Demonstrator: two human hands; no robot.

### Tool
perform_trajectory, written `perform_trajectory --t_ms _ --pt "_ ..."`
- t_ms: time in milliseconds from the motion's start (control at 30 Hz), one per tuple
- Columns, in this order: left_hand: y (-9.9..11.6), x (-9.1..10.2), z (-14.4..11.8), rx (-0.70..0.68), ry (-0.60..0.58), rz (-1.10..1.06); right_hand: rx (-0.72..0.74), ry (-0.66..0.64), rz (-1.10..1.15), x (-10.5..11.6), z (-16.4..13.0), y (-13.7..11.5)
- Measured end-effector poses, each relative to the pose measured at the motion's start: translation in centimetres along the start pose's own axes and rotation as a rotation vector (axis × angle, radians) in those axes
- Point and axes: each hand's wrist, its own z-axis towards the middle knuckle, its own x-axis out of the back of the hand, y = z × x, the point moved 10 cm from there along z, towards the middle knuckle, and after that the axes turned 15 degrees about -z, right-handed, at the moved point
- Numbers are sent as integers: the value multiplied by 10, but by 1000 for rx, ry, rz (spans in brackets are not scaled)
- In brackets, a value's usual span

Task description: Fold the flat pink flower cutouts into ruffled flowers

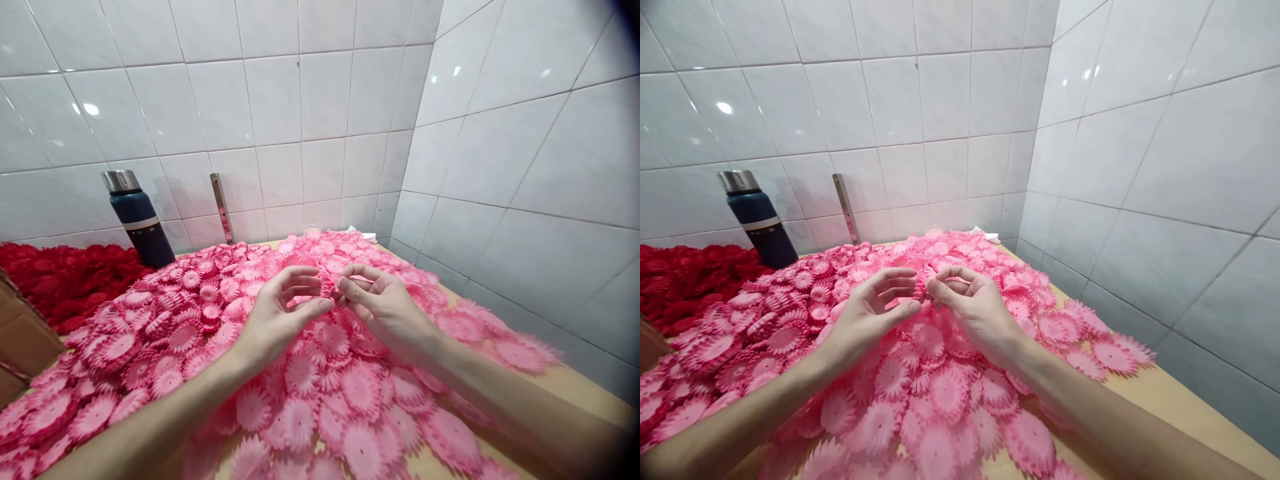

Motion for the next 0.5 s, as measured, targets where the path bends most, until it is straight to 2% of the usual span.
perform_trajectory --t_ms 167,367,500 --pt "-3 -4 0 -50 -48 -42 -5 3 -17 1 1 1" --pt "1 2 3 -54 9 -22 1 -2 -81 3 2 -2" --pt "0 3 3 -81 -4 -7 7 -16 -154 1 1 -5"
